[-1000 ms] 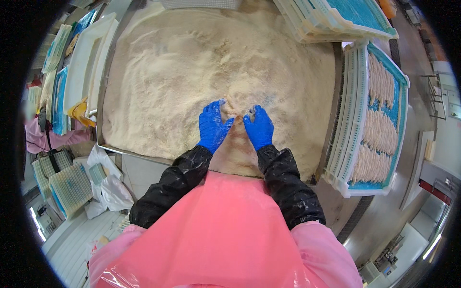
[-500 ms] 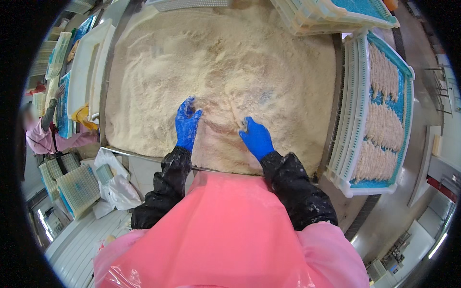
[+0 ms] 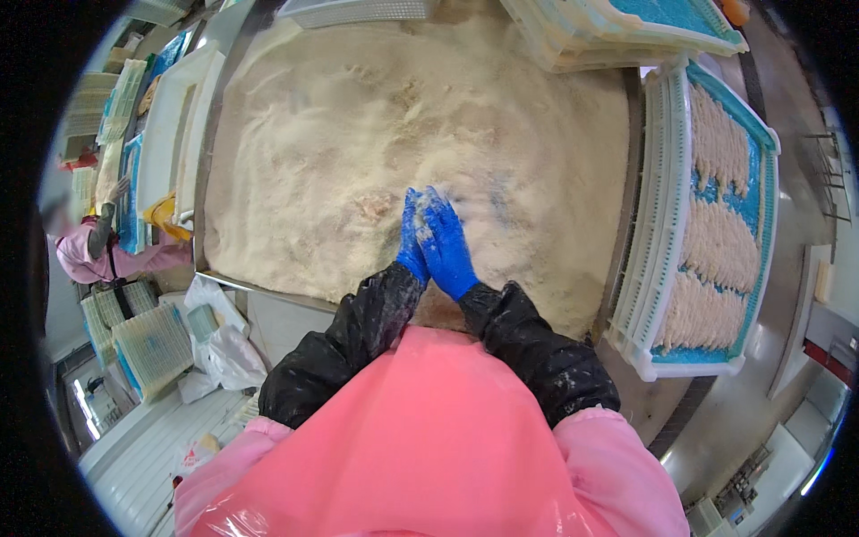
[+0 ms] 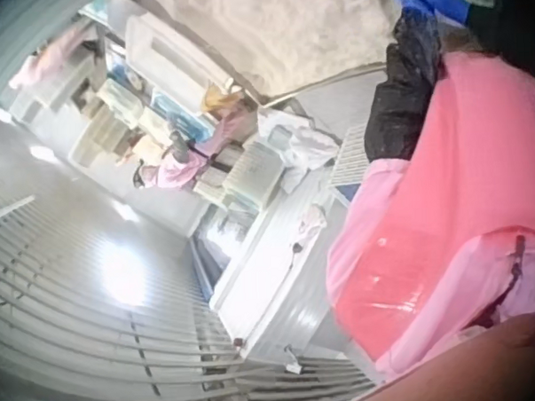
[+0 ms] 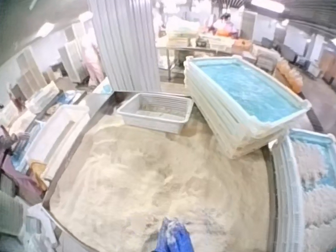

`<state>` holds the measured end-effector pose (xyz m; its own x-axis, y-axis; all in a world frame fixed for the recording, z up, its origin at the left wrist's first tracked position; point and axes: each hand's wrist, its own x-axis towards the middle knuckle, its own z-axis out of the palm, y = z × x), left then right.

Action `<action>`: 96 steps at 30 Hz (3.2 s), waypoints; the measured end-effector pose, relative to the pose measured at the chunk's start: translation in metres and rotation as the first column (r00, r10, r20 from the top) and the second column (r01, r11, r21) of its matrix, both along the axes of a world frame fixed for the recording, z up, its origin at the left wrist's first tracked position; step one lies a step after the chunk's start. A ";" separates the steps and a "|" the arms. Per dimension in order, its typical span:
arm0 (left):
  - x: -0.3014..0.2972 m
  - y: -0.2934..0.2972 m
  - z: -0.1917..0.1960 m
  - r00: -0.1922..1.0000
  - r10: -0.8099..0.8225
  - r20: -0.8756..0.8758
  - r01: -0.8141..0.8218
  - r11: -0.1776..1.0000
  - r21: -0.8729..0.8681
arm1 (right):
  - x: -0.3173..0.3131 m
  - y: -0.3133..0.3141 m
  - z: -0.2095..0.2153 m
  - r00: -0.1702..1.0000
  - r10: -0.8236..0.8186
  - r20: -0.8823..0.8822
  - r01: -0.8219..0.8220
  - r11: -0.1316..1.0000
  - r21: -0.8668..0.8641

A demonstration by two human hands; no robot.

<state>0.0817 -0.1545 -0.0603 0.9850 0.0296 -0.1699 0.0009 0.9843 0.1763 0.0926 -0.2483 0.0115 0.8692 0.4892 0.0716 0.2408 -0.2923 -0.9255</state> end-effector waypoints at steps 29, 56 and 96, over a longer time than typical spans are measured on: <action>-0.066 0.096 0.111 0.802 0.563 -0.200 -0.280 0.650 0.707 | 0.056 0.006 0.038 0.885 0.328 0.330 -0.043 0.765 -0.643; -0.041 0.097 0.129 0.974 0.047 -0.221 -0.087 0.981 -0.175 | -0.029 0.044 0.088 0.862 -0.090 -0.499 0.125 0.991 0.037; 0.025 -0.146 0.240 0.996 -0.079 0.029 0.053 0.862 0.504 | 0.019 -0.107 0.196 0.961 0.015 -0.276 0.215 0.587 0.781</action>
<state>0.1062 -0.3002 0.1795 0.9941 0.0330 -0.1029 0.0418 0.7605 0.6480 0.1112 -0.3557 0.2070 0.9530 0.2422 0.1822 0.0079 0.5813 -0.8137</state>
